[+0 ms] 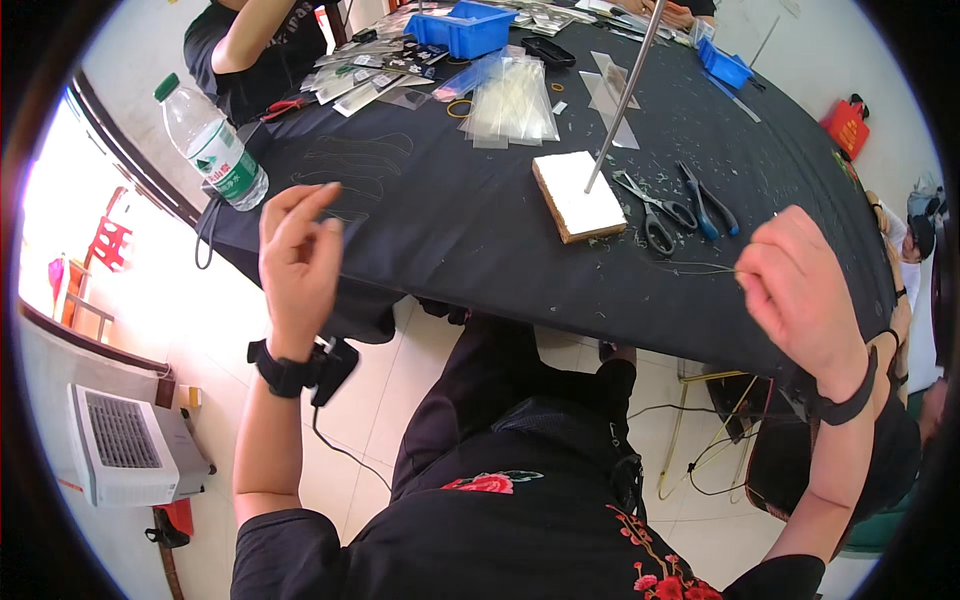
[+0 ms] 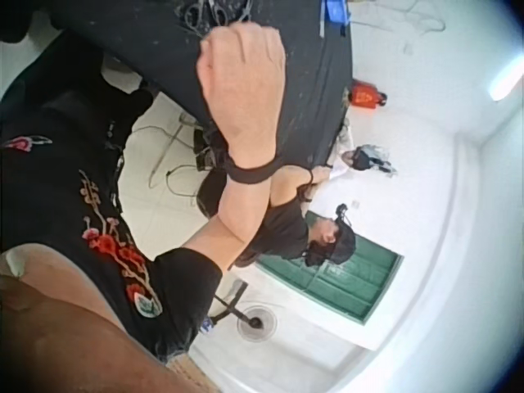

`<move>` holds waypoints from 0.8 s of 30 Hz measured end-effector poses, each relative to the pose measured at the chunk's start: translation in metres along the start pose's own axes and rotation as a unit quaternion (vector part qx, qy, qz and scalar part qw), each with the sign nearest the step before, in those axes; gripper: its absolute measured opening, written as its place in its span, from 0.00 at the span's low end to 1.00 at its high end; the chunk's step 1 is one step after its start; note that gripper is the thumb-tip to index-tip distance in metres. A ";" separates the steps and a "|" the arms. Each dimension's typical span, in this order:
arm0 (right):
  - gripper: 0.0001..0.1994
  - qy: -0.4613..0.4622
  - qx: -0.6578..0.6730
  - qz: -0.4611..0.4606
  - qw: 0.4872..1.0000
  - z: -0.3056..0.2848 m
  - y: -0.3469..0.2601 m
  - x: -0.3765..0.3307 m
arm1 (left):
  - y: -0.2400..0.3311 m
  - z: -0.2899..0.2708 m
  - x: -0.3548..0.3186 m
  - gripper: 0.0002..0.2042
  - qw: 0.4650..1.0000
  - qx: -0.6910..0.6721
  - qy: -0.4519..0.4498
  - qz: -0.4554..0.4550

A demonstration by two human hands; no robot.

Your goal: The person trims a small object with pliers and scissors before sliding a plastic sleeve onto a metal rod. They then thread a thin wire through the object, twist the ends together by hand, and trim the excess wire with pliers.

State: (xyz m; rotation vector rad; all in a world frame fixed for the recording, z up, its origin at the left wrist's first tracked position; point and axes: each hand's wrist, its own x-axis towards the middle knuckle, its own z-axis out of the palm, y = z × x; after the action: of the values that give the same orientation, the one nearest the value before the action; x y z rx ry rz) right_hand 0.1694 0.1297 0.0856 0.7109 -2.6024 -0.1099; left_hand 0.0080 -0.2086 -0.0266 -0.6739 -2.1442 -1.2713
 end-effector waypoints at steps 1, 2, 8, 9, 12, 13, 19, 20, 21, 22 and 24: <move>0.10 0.003 0.002 -0.027 1.000 0.000 -0.007 0.008 | 0.017 0.004 -0.001 0.14 0.999 -0.040 -0.021 0.013; 0.10 0.010 0.006 -0.057 0.998 0.001 -0.013 0.017 | 0.033 0.008 -0.002 0.13 0.992 -0.109 -0.056 -0.007; 0.14 0.111 0.043 -0.188 0.975 0.010 -0.034 0.049 | 0.102 0.029 0.022 0.10 0.910 -0.324 -0.249 -0.071; 0.14 0.125 0.044 -0.200 0.971 0.010 -0.033 0.050 | 0.110 0.034 0.025 0.10 0.889 -0.364 -0.265 -0.080; 0.14 0.184 0.042 -0.211 0.959 0.011 -0.031 0.045 | 0.127 0.040 0.035 0.11 0.847 -0.409 -0.328 -0.085; 0.14 0.196 0.035 -0.206 0.958 0.011 -0.029 0.042 | 0.131 0.042 0.037 0.12 0.841 -0.401 -0.350 -0.099; 0.13 0.252 0.025 -0.162 0.954 0.015 -0.022 0.021 | 0.148 0.056 0.040 0.15 0.790 -0.390 -0.446 -0.160; 0.13 0.265 0.026 -0.157 0.951 0.016 -0.021 0.017 | 0.150 0.061 0.039 0.15 0.775 -0.403 -0.456 -0.169; 0.13 0.281 0.021 -0.156 0.947 0.017 -0.019 0.014 | 0.152 0.065 0.039 0.15 0.764 -0.412 -0.465 -0.175; 0.13 0.278 0.028 -0.149 0.948 0.018 -0.019 0.011 | 0.154 0.068 0.039 0.14 0.754 -0.418 -0.473 -0.183; 0.14 0.278 0.035 -0.143 0.949 0.019 -0.019 0.006 | 0.157 0.071 0.039 0.14 0.721 -0.425 -0.508 -0.203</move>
State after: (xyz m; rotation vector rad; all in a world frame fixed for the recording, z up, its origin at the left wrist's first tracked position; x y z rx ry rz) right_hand 0.1653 0.1090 0.0670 0.9803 -1.9650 0.0859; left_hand 0.0692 -0.0734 0.0681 -1.6439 -2.4717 -2.6591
